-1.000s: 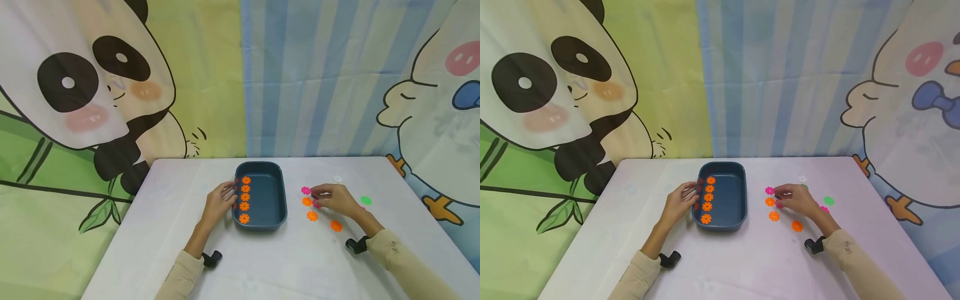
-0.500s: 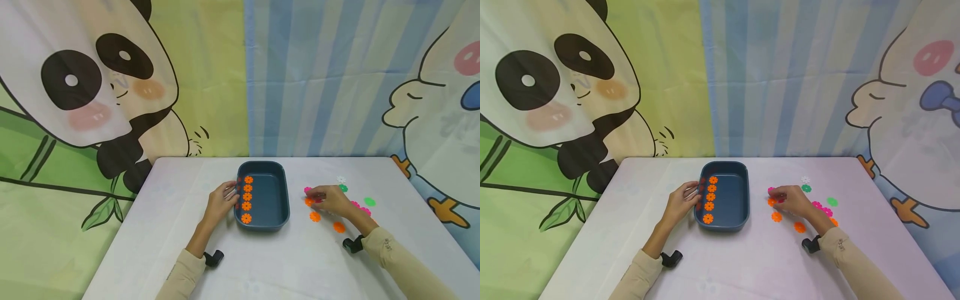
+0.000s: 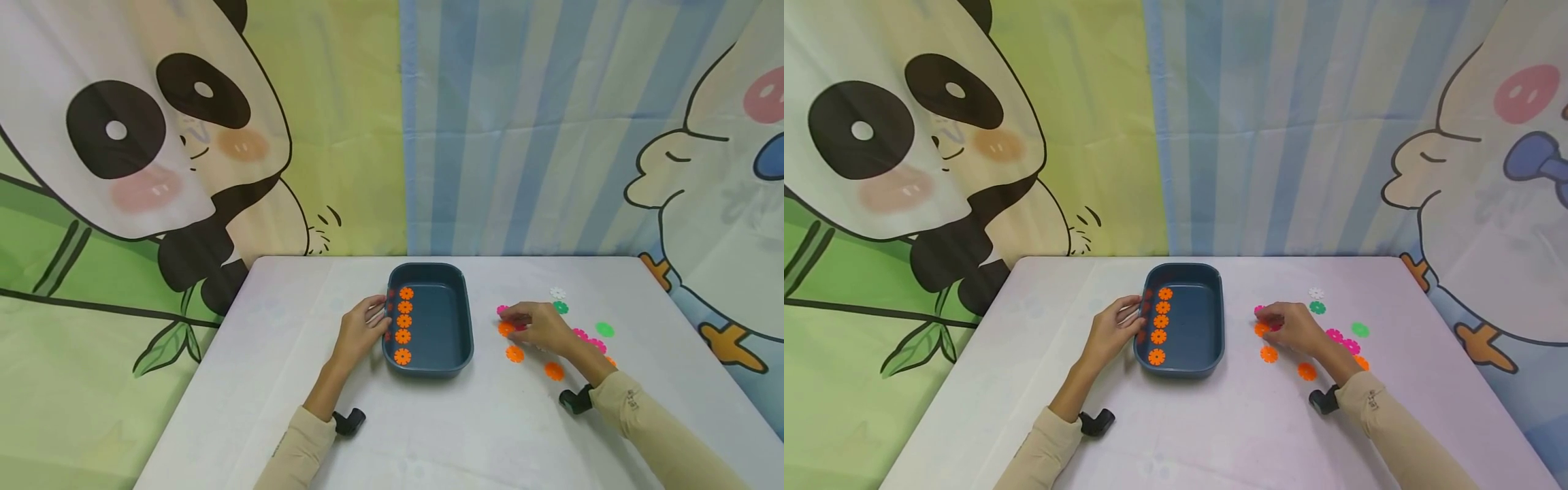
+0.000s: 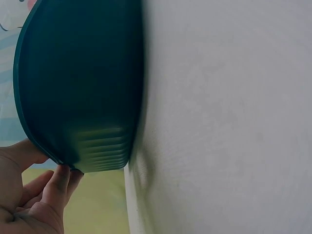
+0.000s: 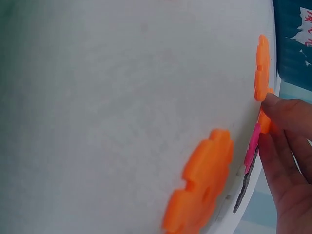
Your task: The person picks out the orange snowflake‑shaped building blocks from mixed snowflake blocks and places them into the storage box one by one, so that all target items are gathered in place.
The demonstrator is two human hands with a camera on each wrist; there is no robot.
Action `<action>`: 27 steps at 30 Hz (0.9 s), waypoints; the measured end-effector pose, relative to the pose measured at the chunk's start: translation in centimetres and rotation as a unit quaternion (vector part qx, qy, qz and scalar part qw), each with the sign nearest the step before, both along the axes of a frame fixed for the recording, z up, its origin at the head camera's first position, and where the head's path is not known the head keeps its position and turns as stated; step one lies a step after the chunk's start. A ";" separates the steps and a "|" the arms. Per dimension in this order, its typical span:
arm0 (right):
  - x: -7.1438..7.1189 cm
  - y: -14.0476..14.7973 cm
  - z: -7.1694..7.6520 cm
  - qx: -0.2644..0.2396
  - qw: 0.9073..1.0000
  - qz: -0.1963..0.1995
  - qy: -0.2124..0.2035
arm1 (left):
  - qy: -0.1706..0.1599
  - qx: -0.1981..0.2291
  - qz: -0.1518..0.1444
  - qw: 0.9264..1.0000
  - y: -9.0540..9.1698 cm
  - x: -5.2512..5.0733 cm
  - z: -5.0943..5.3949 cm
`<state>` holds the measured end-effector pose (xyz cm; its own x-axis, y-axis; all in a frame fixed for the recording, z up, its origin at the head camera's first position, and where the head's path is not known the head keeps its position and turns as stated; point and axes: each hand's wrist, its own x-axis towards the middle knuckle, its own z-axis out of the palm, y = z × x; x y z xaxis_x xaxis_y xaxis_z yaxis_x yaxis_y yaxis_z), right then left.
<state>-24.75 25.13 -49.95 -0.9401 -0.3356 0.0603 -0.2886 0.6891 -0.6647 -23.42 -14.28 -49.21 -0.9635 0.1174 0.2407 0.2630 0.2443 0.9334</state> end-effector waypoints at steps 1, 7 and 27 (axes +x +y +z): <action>0.0 0.0 0.0 0.004 1.000 0.004 0.008 | 0.000 -0.002 0.001 1.000 0.0 0.0 0.0; 0.2 -0.1 -0.2 0.044 0.998 0.021 0.050 | 0.006 -0.001 -0.001 1.000 0.0 0.0 -0.1; 0.5 0.2 0.2 0.077 0.992 0.072 0.069 | 0.000 0.000 -0.001 1.000 0.0 0.0 -0.1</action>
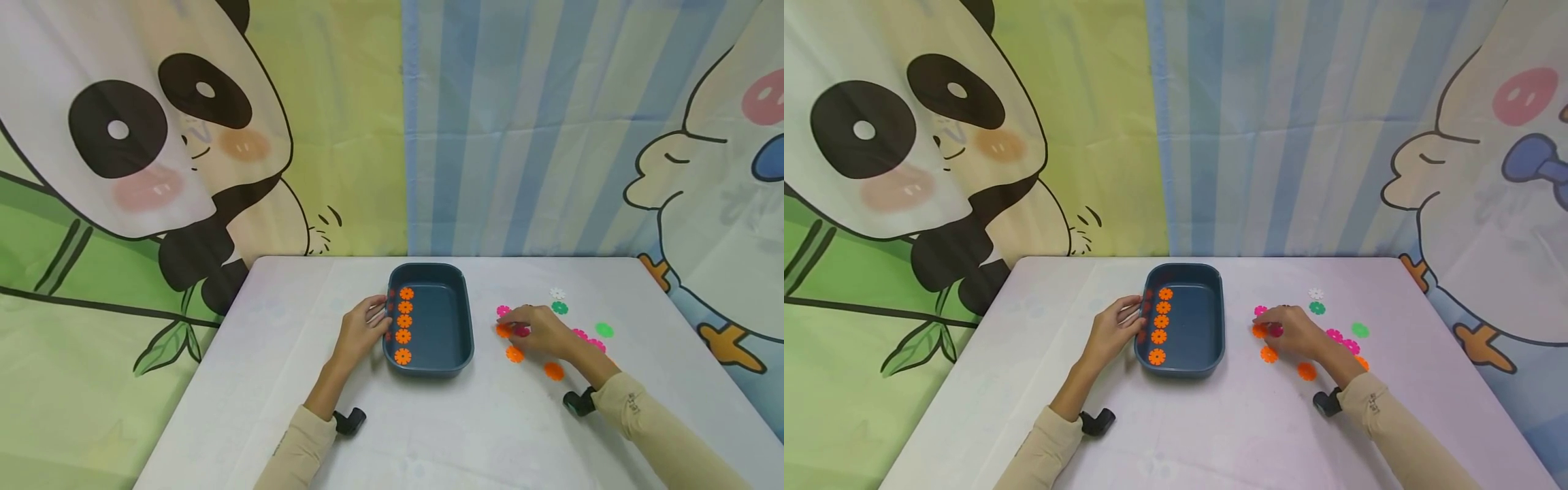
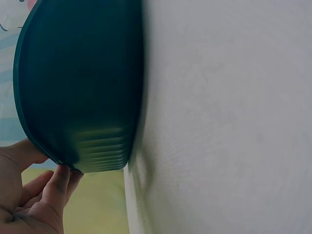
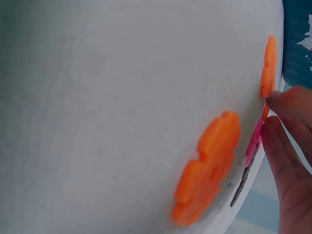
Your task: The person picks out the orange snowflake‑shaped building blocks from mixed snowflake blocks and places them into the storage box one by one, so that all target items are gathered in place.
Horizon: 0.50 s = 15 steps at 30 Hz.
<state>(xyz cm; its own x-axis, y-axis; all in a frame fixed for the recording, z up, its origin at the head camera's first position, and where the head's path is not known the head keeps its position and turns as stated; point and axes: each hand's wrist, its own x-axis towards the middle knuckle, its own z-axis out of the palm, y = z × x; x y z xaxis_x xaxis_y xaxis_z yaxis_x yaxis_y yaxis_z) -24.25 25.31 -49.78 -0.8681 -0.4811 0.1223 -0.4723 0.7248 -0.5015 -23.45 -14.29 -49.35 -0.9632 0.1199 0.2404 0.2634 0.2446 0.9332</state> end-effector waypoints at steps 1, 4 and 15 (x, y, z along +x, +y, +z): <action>0.0 0.0 -0.1 -0.001 1.000 0.004 0.005 | 0.000 0.000 0.001 1.000 0.0 0.0 0.0; -0.1 0.1 -0.2 -0.001 1.000 0.014 0.018 | 0.000 -0.002 0.002 1.000 0.0 0.0 0.0; -0.6 -0.4 0.3 0.010 1.000 0.018 -0.015 | -0.010 0.003 0.004 1.000 0.0 -0.1 0.0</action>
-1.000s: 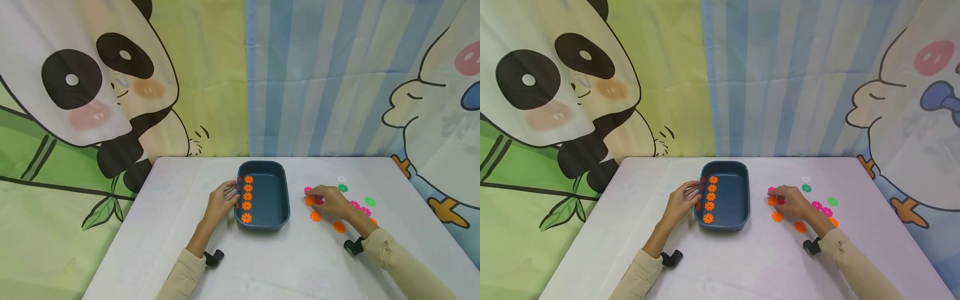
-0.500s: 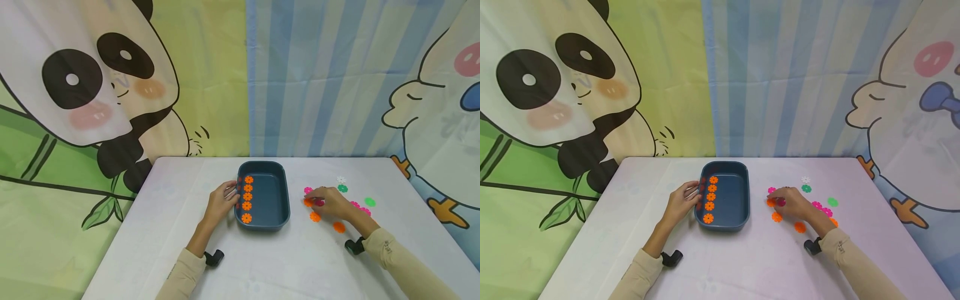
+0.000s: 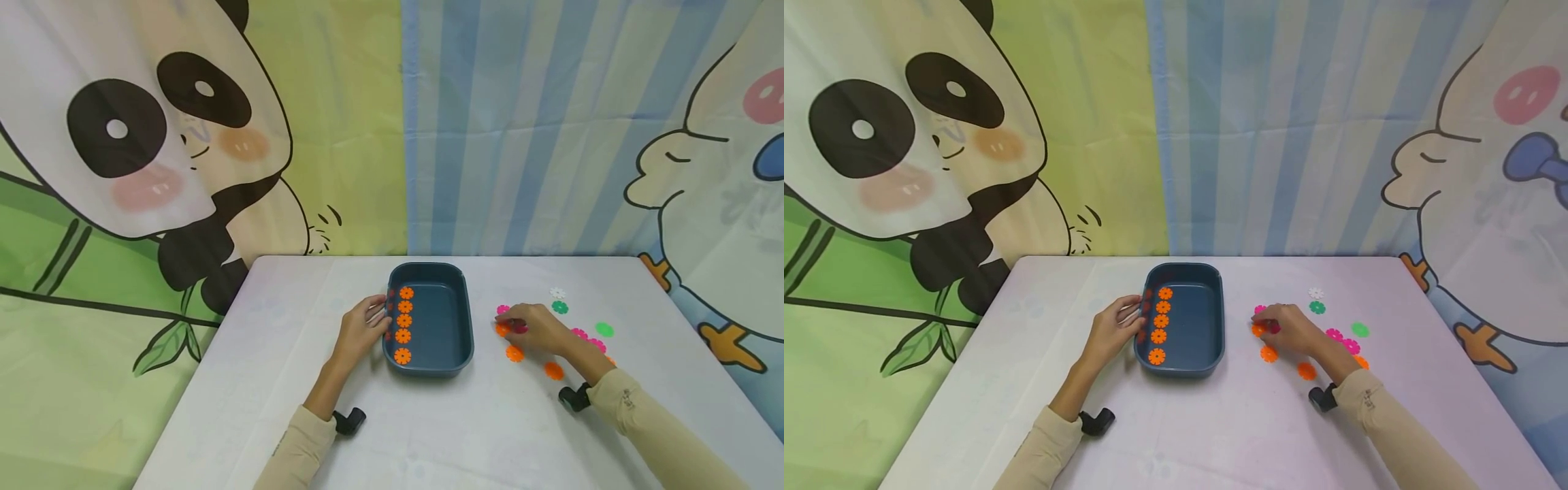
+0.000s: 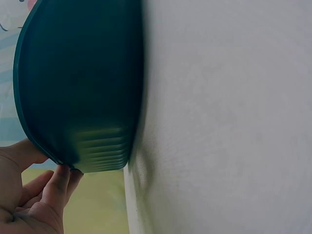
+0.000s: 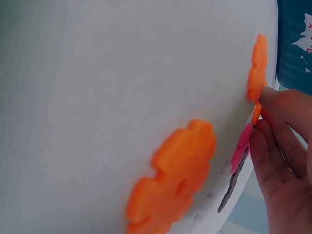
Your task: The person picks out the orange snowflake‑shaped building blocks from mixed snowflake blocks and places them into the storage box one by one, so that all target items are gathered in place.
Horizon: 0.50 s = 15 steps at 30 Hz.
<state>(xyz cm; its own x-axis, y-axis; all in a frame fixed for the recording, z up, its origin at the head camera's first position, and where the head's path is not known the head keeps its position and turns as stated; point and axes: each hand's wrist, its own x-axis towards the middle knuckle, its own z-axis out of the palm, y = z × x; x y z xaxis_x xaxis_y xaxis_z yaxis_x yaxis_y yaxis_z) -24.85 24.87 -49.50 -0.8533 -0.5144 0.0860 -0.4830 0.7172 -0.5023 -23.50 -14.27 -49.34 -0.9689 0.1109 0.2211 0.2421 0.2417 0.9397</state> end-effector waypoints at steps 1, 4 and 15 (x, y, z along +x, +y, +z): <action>0.0 -0.1 0.1 0.000 1.000 -0.001 -0.006 | 0.002 0.003 -0.002 1.000 0.0 0.0 0.0; 0.0 -0.3 0.4 -0.004 1.000 -0.003 -0.019 | 0.006 0.007 -0.007 1.000 0.0 0.4 0.5; 0.1 -0.5 0.2 0.001 1.000 -0.006 0.003 | 0.004 0.000 -0.007 1.000 -0.1 0.0 0.0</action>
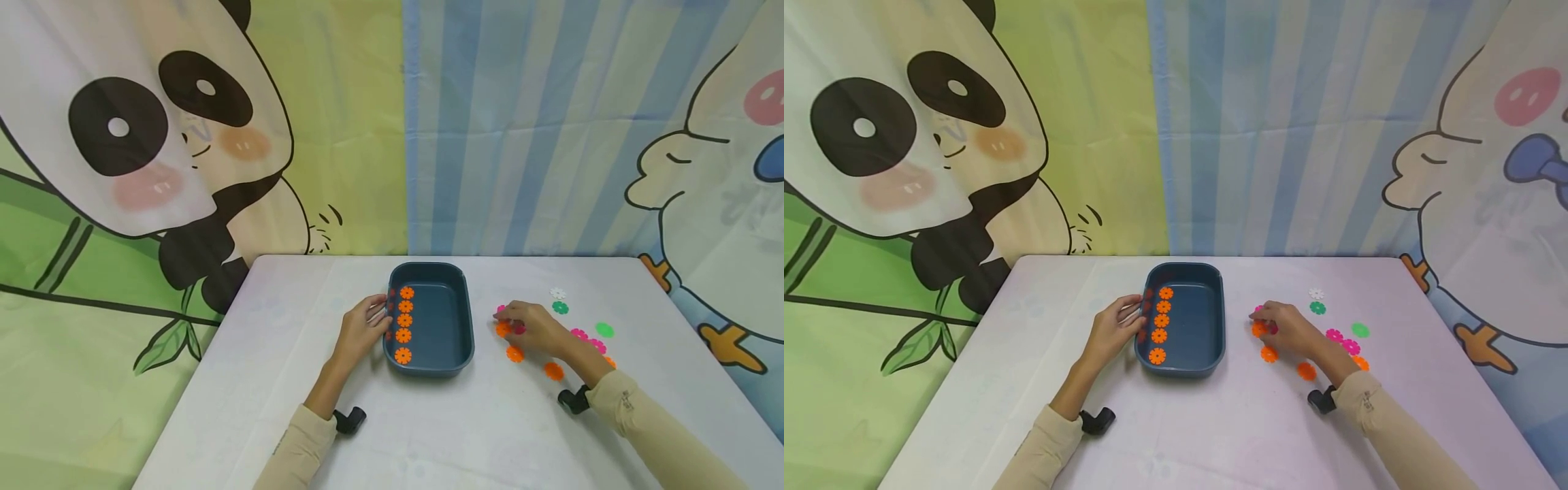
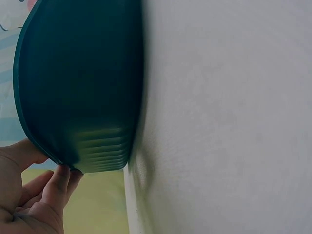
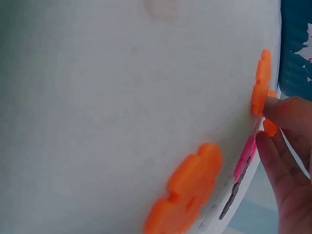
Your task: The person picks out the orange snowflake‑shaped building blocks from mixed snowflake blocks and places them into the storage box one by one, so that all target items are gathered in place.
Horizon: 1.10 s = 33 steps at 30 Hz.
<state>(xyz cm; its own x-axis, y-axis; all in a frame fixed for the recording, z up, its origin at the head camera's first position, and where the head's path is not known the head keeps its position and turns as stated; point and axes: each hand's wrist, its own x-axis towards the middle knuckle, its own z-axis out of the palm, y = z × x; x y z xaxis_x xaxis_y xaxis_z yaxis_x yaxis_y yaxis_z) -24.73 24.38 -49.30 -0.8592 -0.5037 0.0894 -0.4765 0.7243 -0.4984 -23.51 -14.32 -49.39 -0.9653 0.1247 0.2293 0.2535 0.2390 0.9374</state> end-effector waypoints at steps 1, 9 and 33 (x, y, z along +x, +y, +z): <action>0.1 0.0 0.1 -0.001 1.000 0.004 0.006 | 0.001 -0.001 0.000 1.000 0.0 0.0 0.0; 0.5 0.1 0.3 0.016 0.998 0.032 0.052 | 0.008 0.004 0.000 1.000 -0.1 0.0 -0.1; 0.9 0.3 0.6 0.020 1.000 -0.004 0.008 | 0.010 -0.001 -0.001 1.000 0.0 0.0 0.0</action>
<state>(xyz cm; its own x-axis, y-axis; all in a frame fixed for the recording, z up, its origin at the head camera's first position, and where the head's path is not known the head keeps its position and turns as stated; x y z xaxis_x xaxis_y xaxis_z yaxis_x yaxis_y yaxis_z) -23.85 24.64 -48.72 -0.8619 -0.5003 0.0829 -0.4782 0.7473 -0.4614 -23.46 -14.30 -49.37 -0.9603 0.1271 0.2483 0.2726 0.2397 0.9318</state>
